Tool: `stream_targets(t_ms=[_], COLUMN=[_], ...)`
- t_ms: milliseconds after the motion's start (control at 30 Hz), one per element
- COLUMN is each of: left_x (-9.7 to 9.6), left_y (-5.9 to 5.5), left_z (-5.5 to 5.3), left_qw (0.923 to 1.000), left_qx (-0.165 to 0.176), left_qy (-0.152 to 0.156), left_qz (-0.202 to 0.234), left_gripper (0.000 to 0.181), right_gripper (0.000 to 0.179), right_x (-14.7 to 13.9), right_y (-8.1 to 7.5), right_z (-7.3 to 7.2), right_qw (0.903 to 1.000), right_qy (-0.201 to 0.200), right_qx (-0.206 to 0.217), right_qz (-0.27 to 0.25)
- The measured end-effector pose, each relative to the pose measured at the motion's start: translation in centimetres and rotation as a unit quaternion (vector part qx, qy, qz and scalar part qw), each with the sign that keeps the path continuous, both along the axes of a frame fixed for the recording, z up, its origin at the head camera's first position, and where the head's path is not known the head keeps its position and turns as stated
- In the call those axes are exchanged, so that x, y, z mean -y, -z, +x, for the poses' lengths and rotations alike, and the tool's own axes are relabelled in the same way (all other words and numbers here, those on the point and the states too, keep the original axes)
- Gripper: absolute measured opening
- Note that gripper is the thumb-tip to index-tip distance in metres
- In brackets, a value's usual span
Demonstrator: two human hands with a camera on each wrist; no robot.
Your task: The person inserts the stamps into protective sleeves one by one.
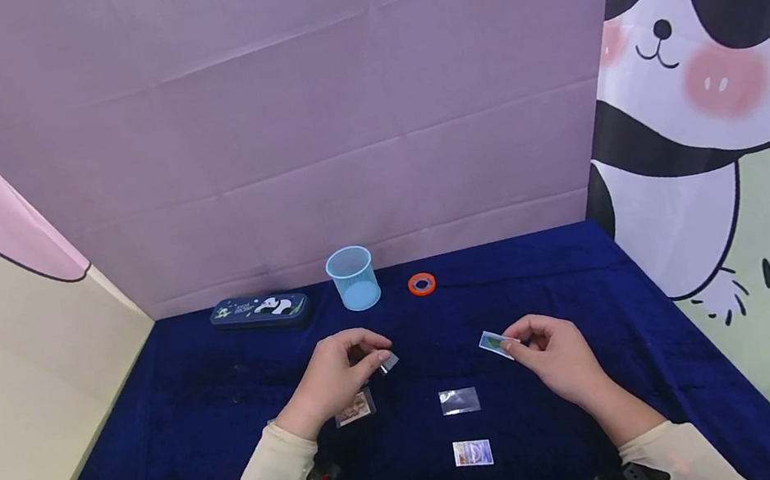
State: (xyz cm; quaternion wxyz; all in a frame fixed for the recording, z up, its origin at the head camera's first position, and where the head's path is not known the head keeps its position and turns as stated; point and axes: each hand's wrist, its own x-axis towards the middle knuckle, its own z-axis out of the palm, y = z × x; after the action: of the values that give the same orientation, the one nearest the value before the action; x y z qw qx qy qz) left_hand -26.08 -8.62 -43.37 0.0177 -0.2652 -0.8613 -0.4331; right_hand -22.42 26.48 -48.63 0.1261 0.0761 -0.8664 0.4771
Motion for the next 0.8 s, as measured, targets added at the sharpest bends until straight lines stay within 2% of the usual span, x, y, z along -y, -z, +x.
stream_targets(t_ms=[300,533,800], left_x=[0.5,1.3,1.9], left_y=[-0.3,-1.1,-1.8], left_z=[-0.3,-0.4,-0.2], left_qw=[0.9998,0.9987,0.9962], left_qx=[-0.018,-0.027,-0.040], left_qy=[-0.005,-0.044,-0.057], left_qz=[0.000,0.004,0.053], left_gripper=[0.025,0.009,0.005], right_gripper=[0.010,0.011,0.014], right_x=[0.0,0.1,0.1], right_y=[-0.1,-0.3,-0.9], right_z=[0.0,0.0,0.1], right_qw=[1.0000,1.0000,0.9997], right_qy=[0.003,0.006,-0.005], right_qx=[0.005,0.005,0.017], right_qz=[0.007,0.004,-0.016])
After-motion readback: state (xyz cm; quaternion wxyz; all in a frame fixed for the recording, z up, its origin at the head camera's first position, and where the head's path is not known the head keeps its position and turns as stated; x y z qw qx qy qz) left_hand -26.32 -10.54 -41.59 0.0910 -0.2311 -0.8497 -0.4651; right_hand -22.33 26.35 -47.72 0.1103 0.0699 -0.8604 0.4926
